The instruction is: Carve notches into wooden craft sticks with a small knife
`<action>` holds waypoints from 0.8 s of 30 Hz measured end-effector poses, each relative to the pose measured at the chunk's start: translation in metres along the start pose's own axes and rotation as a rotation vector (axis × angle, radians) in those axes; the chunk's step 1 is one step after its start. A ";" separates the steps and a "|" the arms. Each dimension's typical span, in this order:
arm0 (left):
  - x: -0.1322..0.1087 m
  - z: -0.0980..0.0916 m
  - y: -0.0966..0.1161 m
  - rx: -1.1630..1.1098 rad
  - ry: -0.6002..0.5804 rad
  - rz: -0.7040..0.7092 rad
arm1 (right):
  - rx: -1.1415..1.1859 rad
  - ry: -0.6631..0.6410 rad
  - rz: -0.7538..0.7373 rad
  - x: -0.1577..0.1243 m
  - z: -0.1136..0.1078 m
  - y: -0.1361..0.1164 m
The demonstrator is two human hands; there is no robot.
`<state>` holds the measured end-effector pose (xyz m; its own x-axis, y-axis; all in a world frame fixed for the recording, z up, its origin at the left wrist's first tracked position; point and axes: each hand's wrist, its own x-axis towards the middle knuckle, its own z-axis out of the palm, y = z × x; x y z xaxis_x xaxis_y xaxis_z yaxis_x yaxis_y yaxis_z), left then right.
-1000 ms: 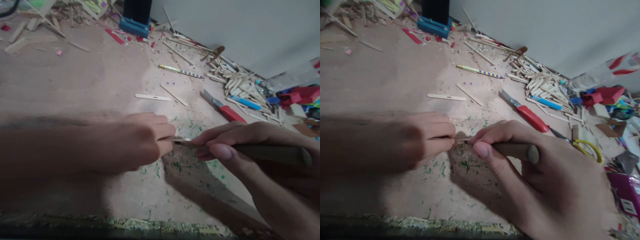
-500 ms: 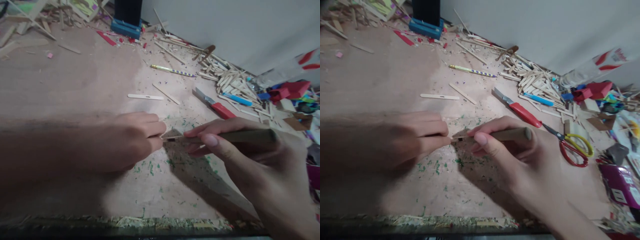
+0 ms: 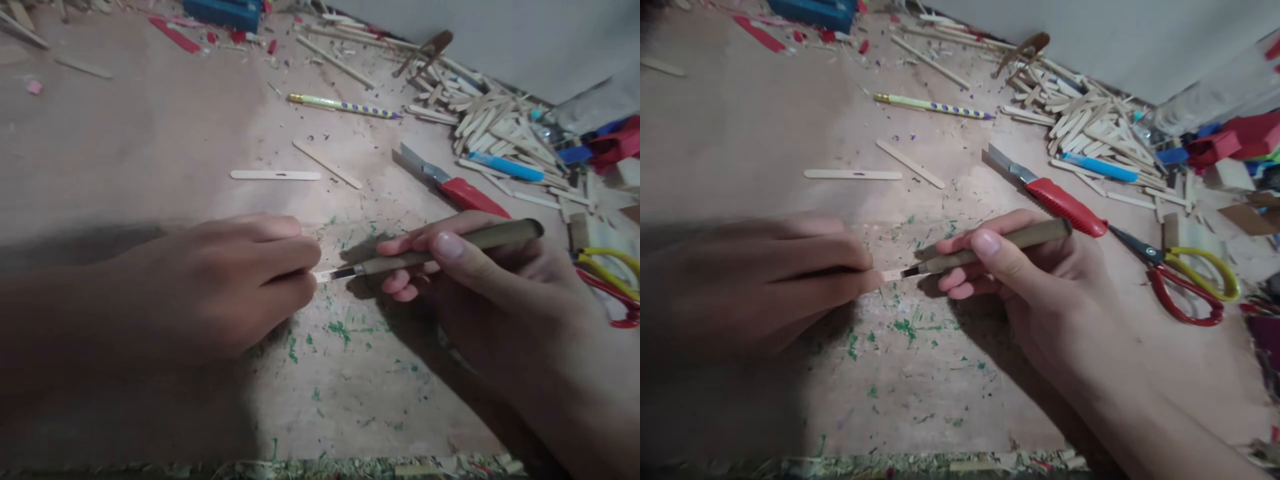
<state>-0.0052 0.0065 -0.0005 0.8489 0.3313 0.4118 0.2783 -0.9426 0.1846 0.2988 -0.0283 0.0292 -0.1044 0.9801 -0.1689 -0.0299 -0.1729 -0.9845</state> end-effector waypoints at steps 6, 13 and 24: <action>-0.010 0.002 0.000 0.006 -0.047 -0.008 | 0.062 0.011 0.113 -0.001 -0.004 -0.001; -0.009 0.002 -0.001 0.038 -0.043 0.010 | 0.050 0.037 0.136 -0.002 -0.006 0.000; -0.007 0.001 0.001 0.039 -0.020 -0.005 | -0.031 0.083 0.035 -0.007 0.000 -0.003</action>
<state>-0.0103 0.0033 -0.0044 0.8560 0.3357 0.3932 0.2997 -0.9419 0.1518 0.3000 -0.0344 0.0330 -0.0220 0.9784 -0.2055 0.0030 -0.2055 -0.9787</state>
